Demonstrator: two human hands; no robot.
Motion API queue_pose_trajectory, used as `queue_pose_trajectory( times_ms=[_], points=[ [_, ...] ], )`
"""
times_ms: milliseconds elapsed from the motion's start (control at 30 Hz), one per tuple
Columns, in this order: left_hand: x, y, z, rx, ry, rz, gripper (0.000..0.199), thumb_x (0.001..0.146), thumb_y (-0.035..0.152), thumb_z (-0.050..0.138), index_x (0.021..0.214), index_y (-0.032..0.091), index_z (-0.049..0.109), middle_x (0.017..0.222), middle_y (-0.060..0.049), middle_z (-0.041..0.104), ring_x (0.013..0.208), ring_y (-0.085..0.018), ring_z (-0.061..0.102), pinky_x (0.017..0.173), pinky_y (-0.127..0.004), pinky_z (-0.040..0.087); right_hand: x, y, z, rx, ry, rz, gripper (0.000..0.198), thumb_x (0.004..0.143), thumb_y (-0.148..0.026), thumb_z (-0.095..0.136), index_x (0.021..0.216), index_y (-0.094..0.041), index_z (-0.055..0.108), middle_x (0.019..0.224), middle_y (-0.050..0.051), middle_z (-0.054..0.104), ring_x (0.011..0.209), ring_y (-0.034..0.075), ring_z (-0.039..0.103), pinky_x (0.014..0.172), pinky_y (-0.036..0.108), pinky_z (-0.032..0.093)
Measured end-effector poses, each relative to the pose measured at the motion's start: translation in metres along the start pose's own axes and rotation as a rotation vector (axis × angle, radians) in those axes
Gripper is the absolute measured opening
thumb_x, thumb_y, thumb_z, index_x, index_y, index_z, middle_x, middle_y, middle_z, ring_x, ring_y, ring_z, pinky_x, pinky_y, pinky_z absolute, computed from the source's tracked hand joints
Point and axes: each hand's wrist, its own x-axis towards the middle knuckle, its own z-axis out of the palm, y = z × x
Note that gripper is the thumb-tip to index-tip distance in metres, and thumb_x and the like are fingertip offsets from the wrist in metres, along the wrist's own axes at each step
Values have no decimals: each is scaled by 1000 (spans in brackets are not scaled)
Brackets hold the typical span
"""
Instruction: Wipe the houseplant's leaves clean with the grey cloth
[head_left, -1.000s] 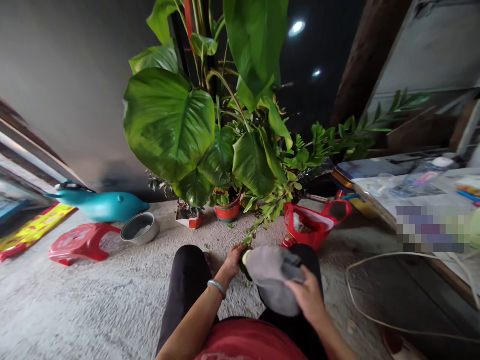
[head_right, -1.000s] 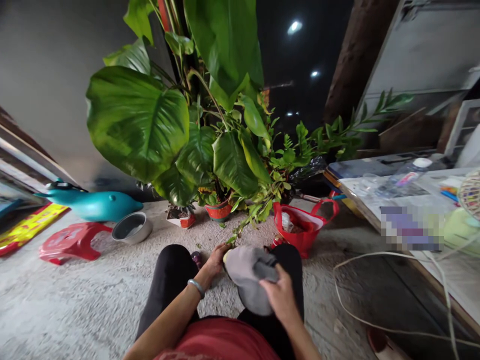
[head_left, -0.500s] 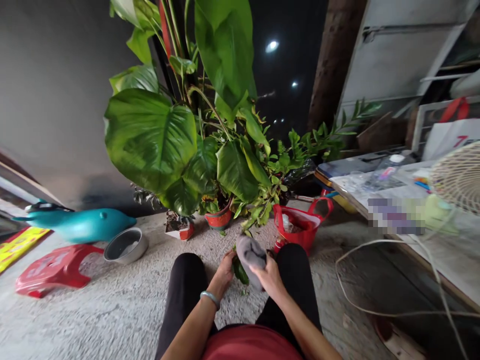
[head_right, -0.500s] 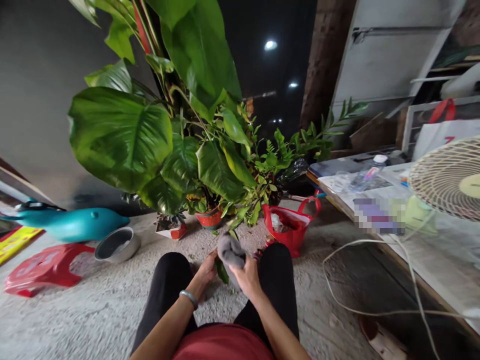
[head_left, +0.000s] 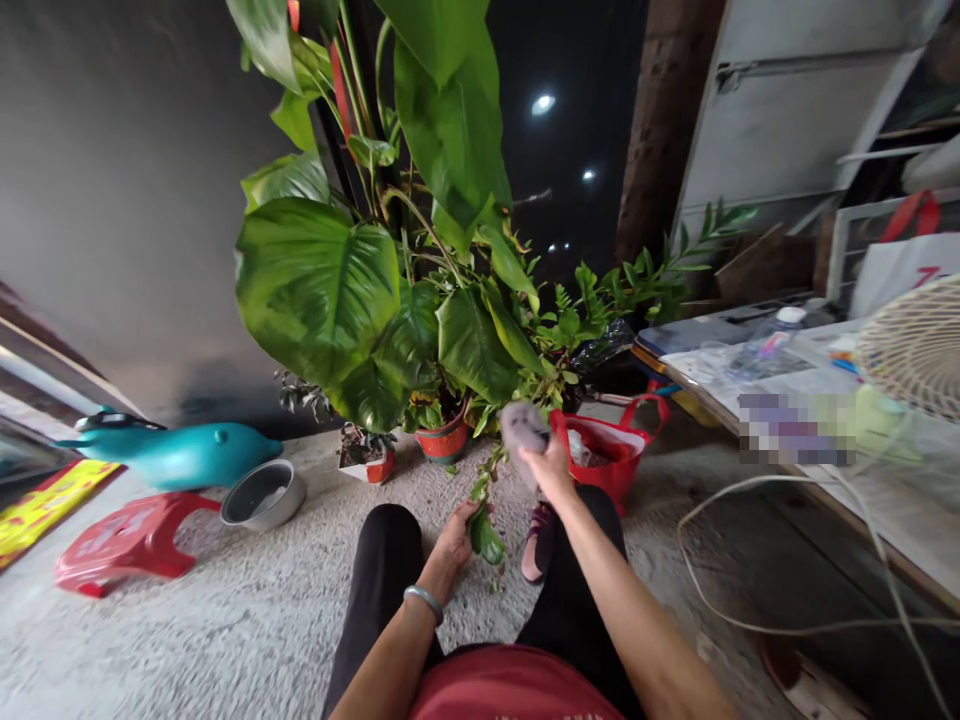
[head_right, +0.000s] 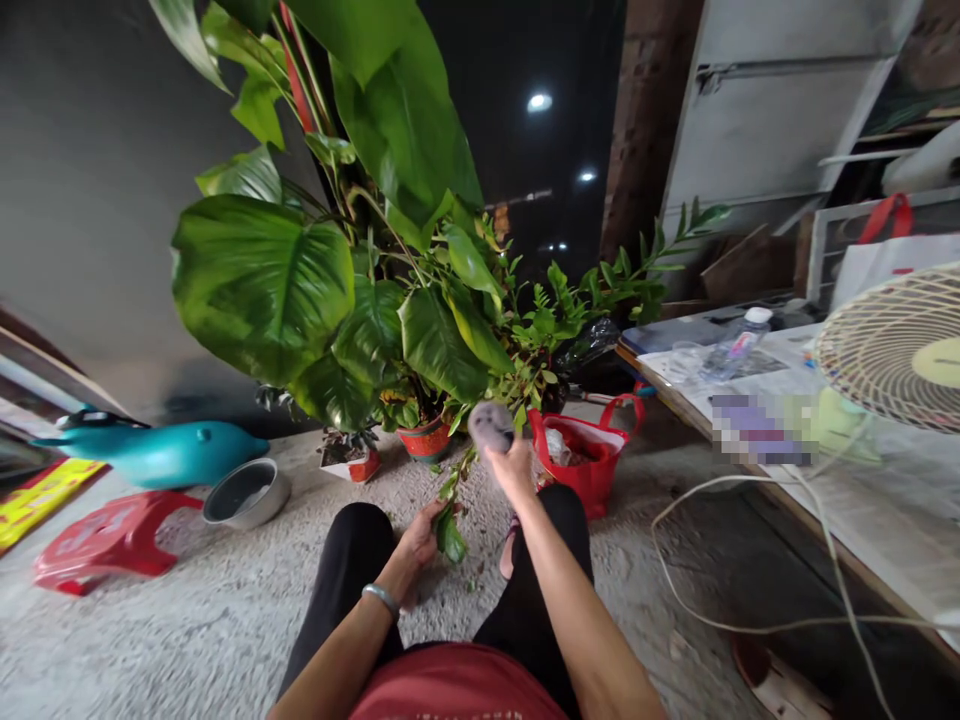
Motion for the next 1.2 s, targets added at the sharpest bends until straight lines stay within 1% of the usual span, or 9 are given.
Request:
queue_pose_trajectory(
  times_ms=[100,200,400,500,600,733,867,1067,1200],
  points=[
    [3,-5,-9,-3,-34,-43,26,64,25,93,80,18,74,79,-6,80,89,-27,79,84,-34,60,-58,2,4,-11,-279,25,16,57,-24,73,73,-25,73,70,5,79,69,30,76,66,38,61],
    [5,-10,-13,13,-50,-83,28,63,31,93,79,18,73,80,-10,80,107,-36,78,98,-42,57,-78,-17,-11,0,-442,-26,17,62,-23,74,79,-25,75,76,4,81,73,28,76,71,36,61],
    [5,-10,-18,4,-101,47,28,61,22,91,67,21,64,74,-3,70,90,-25,72,92,-33,52,7,-98,14,61,-149,-591,23,80,-24,68,102,-25,75,110,10,82,108,31,74,100,44,58],
    [2,-4,-23,-43,-101,16,21,65,18,87,72,21,68,81,-5,72,91,-24,71,86,-33,52,44,-99,48,-103,-204,-435,22,72,-15,67,92,-24,72,106,11,81,116,33,71,108,46,54],
    [0,0,-27,-88,-56,-28,23,63,11,85,83,19,75,87,-7,76,92,-25,72,85,-34,53,36,-64,61,-246,-303,-213,19,63,-10,67,74,-25,65,76,6,73,93,32,73,95,45,56],
    [1,-3,-27,-68,-44,-41,27,63,7,84,87,18,78,84,-8,78,100,-30,75,94,-38,54,-15,-21,34,-288,-465,-104,16,59,-13,72,69,-25,67,64,2,70,73,27,70,74,37,56],
    [4,-8,-20,-54,-66,0,12,75,13,79,78,23,74,79,-7,76,105,-34,75,92,-40,54,-22,-38,-7,-128,-687,-113,22,62,-25,75,83,-22,79,79,2,80,81,27,75,74,34,59],
    [7,-6,-15,-55,-135,-35,20,67,9,78,83,18,74,76,-2,70,71,-17,60,73,-28,47,43,-83,-16,-100,-106,-203,41,64,-40,79,100,-20,76,103,12,83,108,36,73,101,49,56],
    [9,-7,-22,-74,-130,-65,24,63,8,79,84,17,74,79,-2,71,70,-16,61,71,-27,45,5,-42,15,-183,-216,50,29,58,-30,77,86,-25,71,94,12,81,113,42,73,109,58,52]
  ],
)
